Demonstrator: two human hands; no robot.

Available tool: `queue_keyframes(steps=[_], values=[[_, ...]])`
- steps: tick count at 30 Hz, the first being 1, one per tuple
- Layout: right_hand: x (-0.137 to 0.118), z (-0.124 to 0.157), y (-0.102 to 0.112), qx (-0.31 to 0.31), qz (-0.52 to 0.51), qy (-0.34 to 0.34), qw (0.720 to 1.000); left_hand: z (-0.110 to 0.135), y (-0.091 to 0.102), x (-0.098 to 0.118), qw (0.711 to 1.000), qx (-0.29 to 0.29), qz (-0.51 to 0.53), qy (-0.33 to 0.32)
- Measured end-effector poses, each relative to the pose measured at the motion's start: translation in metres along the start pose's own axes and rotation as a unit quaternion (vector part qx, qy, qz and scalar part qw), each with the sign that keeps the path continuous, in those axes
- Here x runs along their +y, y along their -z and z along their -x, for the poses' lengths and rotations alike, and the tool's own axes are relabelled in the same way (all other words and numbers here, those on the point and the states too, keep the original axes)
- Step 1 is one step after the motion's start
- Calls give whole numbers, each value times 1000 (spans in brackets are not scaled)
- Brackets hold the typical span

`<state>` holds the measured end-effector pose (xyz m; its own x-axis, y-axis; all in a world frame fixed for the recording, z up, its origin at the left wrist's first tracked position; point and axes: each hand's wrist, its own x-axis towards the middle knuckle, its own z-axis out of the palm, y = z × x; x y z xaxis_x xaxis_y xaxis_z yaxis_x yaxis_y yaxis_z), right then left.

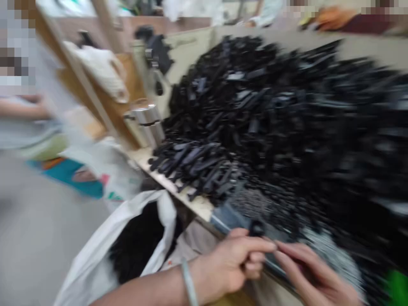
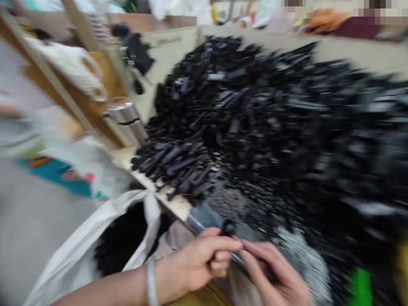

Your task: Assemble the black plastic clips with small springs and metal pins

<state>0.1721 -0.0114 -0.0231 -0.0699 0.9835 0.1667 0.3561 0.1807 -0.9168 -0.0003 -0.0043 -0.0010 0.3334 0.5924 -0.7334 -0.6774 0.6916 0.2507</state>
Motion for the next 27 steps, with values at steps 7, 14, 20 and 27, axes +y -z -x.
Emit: queue_keyframes(steps=[7, 14, 20, 27], values=[[-15, -15, 2, 38, 59, 53, 996, -12, -5, 1, 995, -59, -76, 13], [-11, -10, 11, 27, 48, 57, 997, 8, -11, 9, 976, -111, -184, -25], [-7, -18, 8, -15, 84, 134, 987, 13, -14, 10, 959, -109, -259, -38], [-6, -18, 7, -30, 94, 121, 988, 10, -11, 3, 946, -63, -310, -74]])
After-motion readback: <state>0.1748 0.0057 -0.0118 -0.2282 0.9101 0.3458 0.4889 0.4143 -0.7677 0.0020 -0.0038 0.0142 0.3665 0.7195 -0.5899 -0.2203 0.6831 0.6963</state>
